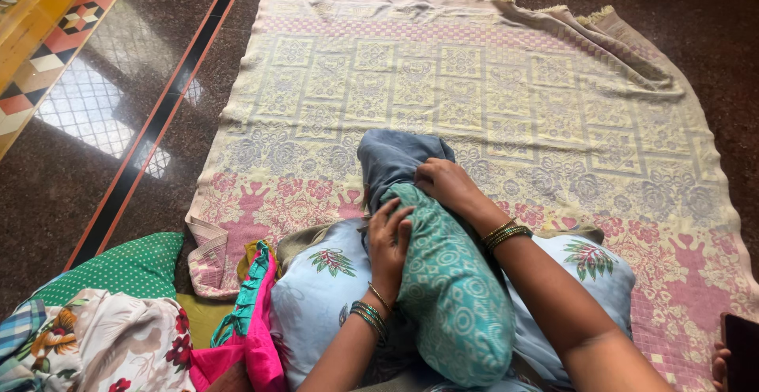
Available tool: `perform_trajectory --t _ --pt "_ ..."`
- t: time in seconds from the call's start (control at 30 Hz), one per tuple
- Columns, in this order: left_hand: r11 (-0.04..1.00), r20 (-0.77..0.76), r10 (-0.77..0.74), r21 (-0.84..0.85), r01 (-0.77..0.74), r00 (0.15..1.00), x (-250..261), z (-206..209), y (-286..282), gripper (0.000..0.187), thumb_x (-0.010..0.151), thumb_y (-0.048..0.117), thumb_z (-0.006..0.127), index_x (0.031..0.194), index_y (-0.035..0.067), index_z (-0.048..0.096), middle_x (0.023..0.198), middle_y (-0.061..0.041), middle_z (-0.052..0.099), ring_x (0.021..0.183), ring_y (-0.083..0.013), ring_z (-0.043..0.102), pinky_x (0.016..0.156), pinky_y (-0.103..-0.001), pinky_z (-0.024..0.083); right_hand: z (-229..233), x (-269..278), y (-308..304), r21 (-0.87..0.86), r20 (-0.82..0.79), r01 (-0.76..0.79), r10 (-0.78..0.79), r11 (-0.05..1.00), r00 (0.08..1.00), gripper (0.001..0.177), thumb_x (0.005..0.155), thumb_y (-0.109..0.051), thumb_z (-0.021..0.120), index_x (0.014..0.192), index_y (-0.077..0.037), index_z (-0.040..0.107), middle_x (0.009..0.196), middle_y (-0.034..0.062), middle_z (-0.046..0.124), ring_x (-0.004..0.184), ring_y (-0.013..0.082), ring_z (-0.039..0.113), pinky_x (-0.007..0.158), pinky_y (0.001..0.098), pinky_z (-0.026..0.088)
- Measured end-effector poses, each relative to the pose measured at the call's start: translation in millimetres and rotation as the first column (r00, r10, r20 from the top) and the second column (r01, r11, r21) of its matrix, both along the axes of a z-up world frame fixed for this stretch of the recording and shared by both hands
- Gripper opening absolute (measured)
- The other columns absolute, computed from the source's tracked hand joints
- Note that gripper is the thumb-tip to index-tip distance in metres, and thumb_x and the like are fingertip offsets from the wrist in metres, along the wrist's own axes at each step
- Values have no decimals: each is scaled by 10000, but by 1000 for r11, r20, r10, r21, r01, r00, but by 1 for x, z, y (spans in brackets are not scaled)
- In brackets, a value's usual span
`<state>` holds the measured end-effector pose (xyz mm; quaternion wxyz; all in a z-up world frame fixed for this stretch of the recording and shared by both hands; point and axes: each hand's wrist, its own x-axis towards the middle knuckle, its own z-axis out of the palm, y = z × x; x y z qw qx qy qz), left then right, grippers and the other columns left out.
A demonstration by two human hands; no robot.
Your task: The person inserts a patterned pillow into a gray pillow cover while seated on the floor. They pull the cover over the pillow, adjust the edges, and smooth the surface to complete the task.
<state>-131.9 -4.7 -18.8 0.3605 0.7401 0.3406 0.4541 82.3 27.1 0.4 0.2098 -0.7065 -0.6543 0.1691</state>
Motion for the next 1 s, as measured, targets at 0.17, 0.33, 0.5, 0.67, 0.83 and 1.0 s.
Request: perform_trajectory --t 0.17,0.33,0.5,0.67,0.83,1.0 --pt "968 39 -237 -75 240 971 1 8 -1 355 1043 354 568 1106 45 730 1295 -149 690 1254 -323 641 1064 -397 479 -12 8 -2 50 -335 203 -175 978 926 169 950 -171 674 1032 -24 691 964 89 695 835 213 664 748 344 547" --pt "893 -10 -447 53 447 895 11 4 5 298 1012 297 619 1097 27 713 1255 -190 687 1202 -367 657 1023 -417 508 4 21 -43 76 -659 49 13 996 752 155 992 -170 631 1051 -28 655 882 7 603 815 106 535 725 281 469" --pt "862 -103 -507 -78 501 856 27 -22 9 312 1018 298 579 1117 30 703 1112 -189 700 1033 -392 670 895 -437 518 22 19 -96 83 -499 -124 149 989 854 126 944 -124 638 1034 -36 628 902 15 539 832 125 506 742 293 447" --pt "944 -14 -329 -28 328 944 36 -30 9 304 1039 263 571 1201 24 663 1099 -190 686 1035 -377 677 901 -423 522 20 9 -93 235 -604 40 114 971 789 105 990 -105 630 1067 -36 609 964 4 588 924 97 559 838 266 480" --pt "962 -32 93 261 -82 995 30 -39 8 322 1024 259 658 1299 104 593 1226 -141 620 1228 -325 571 1093 -455 409 -11 -4 -91 162 -766 376 -124 912 630 149 981 -129 633 1111 -57 631 994 -11 663 924 62 620 846 230 503" --pt "980 -31 198 20 -198 980 40 -76 20 635 892 392 737 1354 49 469 1269 -178 539 1222 -343 499 1048 -484 324 -37 1 -124 73 -759 478 -262 875 596 165 1002 -138 656 1145 -54 654 960 28 640 889 103 579 821 261 481"
